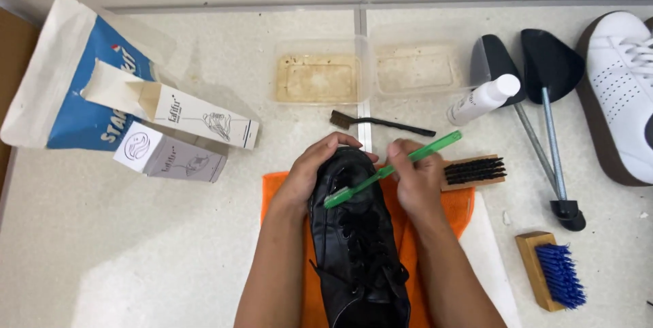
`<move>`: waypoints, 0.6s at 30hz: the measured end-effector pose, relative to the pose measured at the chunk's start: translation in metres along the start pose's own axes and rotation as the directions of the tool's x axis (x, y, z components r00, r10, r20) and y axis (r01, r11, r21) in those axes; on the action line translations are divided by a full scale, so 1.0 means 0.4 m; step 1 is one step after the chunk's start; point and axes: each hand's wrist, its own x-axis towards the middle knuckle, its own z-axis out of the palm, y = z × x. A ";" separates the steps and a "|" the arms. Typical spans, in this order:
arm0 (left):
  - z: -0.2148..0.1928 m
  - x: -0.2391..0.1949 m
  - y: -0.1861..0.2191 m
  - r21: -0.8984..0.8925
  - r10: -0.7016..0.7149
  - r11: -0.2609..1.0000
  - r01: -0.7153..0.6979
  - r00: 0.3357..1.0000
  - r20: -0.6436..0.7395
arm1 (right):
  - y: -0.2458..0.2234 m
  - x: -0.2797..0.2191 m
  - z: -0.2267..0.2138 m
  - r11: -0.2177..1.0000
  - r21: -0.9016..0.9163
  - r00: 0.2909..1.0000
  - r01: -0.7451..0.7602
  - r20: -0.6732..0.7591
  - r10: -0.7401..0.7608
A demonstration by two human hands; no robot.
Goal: The person cleans a black leather shoe using a green toothbrush. They scrub the upper surface, the toe area, and the laces while holding the shoe on an orange towel. The person rotates the shoe to access different sides and continues scrubbing the interior opening.
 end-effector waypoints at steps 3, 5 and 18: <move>-0.001 -0.002 -0.013 0.011 0.018 1.000 -0.018 1.000 -0.004 | 0.009 0.021 -0.017 0.989 0.136 0.990 0.051 -0.140 -0.032; 0.008 -0.005 -0.005 0.016 0.034 0.999 -0.034 0.999 -0.015 | -0.013 0.031 -0.001 0.984 0.157 0.993 0.080 -0.097 -0.065; 0.015 -0.037 -0.001 0.017 0.090 0.996 -0.090 0.995 -0.041 | 0.029 0.023 0.036 0.984 0.164 0.998 0.063 -0.036 -0.058</move>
